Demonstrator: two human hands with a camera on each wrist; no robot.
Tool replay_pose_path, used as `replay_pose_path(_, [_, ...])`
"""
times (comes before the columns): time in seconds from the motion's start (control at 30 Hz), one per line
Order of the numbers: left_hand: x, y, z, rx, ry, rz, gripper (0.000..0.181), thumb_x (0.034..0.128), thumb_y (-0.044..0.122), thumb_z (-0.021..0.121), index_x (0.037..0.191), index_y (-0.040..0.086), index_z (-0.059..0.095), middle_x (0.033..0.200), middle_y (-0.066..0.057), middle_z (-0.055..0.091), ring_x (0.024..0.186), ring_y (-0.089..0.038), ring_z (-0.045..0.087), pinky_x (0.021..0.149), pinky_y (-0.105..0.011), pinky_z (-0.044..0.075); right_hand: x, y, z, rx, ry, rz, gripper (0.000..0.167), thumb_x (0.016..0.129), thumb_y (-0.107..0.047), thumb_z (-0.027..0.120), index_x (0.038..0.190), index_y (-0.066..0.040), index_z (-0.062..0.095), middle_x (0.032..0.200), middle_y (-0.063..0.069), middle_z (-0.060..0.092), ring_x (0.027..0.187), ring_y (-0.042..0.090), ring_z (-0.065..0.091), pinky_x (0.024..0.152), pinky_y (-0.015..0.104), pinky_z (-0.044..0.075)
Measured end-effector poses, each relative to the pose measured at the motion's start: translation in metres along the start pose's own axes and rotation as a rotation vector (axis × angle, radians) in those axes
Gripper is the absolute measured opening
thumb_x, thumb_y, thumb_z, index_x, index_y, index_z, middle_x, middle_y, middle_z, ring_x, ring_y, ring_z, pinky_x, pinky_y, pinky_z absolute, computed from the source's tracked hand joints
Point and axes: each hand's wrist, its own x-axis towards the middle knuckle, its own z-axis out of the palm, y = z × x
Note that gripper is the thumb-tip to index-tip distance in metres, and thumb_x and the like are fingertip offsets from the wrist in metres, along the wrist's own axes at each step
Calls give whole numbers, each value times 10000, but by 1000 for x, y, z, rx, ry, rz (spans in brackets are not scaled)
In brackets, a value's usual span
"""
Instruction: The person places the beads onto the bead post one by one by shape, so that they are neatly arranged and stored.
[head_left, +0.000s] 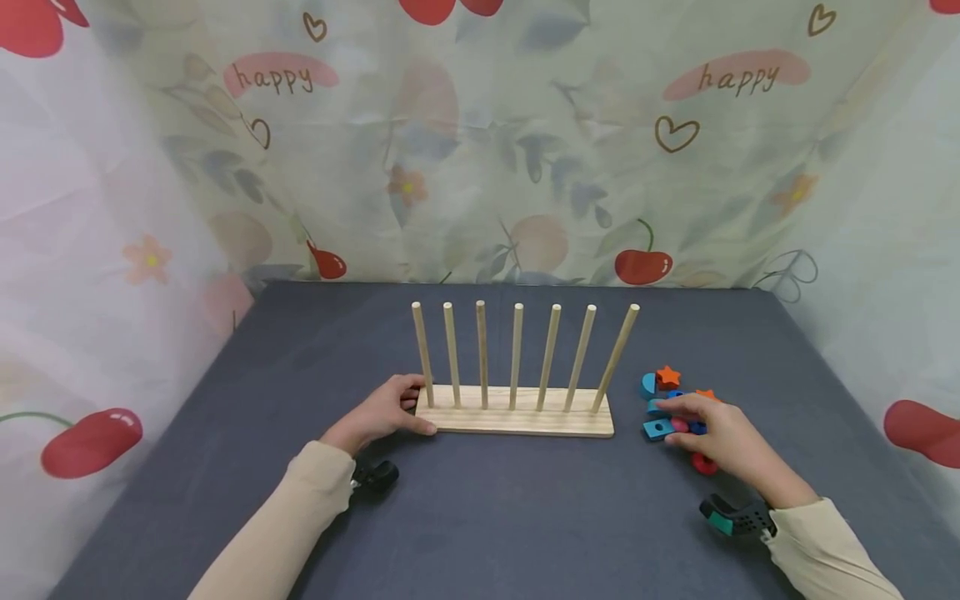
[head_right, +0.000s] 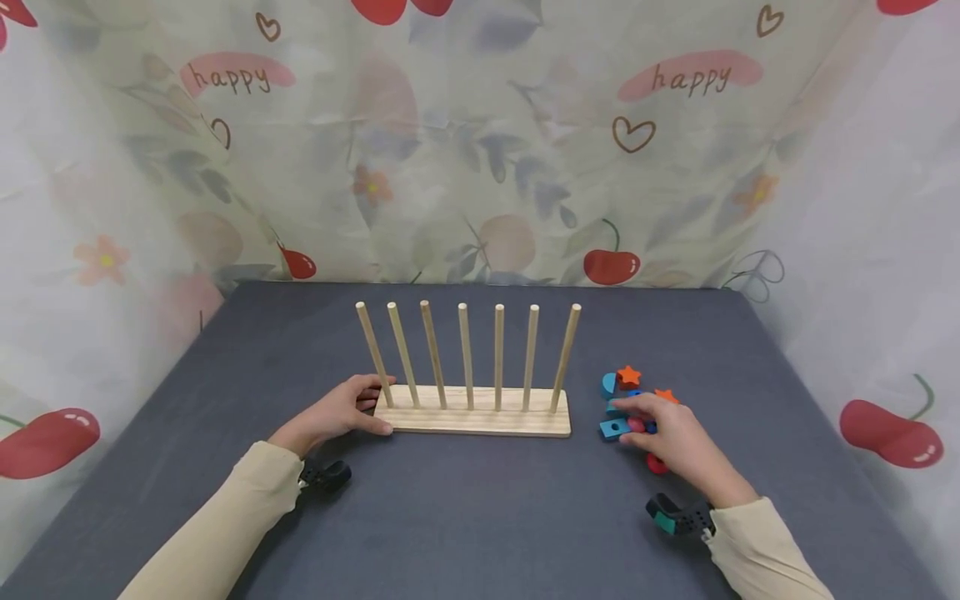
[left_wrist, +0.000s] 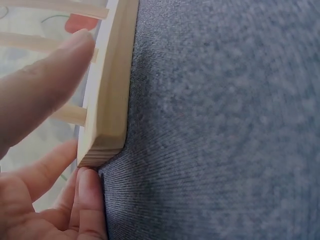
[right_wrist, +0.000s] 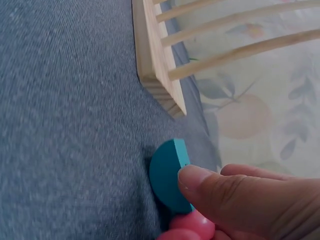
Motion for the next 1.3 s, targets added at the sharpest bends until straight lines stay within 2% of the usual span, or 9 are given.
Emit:
replay_pose_path(0.1, [-1,0,1,7,-6,-12,832,718,64,847,1427,-2,415,1338,-211,451,1171,-307,528,985,-441,470,-1,4,-1,-1,-8,18,470,818,-187,774,1260,-93,642,1248,175,619,1087,350,632,892,540,507])
replay_pose_path(0.23, [-3,2,0,34,10,-53,841,689,59,866,1418,58,448,1366,-188,351,1267,-335,441,1064,-472,406,-1,8,-1,5,-18,32,447,834,-153,757,1259,-80,640,1237,194,620,1089,357,631,900,555,500])
replay_pose_path(0.4, [-2,1,-5,65,-8,-52,825,687,-6,846,1414,66,462,1369,-185,355,1312,-364,384,1118,-469,354,0,10,-1,-4,-20,40,419,840,-103,740,1246,-62,644,1222,206,623,1082,361,631,893,561,501])
replay_pose_path(0.6, [1,-2,-9,78,-18,-51,839,669,-43,844,1408,11,450,1357,-191,384,1276,-352,421,1099,-417,392,1,11,2,2,-22,57,383,842,-89,734,1216,-58,660,1195,190,631,1075,355,634,886,550,509])
replay_pose_path(0.8, [2,-1,-6,85,7,-61,846,657,-60,844,1391,-42,424,1349,-195,393,1270,-359,439,1074,-410,421,1,10,1,-1,-11,59,355,845,-83,729,1194,-60,673,1188,185,630,1071,361,635,875,539,519])
replay_pose_path(1.13, [6,-1,-6,120,34,-79,807,621,-44,871,1341,-5,509,1282,-188,399,1210,-336,472,1044,-402,449,2,8,2,-34,-3,60,291,880,-77,687,1171,-60,687,1179,201,653,1070,377,625,851,546,524])
replay_pose_path(1.3, [7,-3,-7,113,23,-80,853,622,-43,871,1372,-36,463,1288,-193,403,1214,-337,479,1042,-395,453,1,6,2,-53,-7,59,276,882,-87,689,1156,-53,693,1147,195,668,1047,370,632,831,542,530])
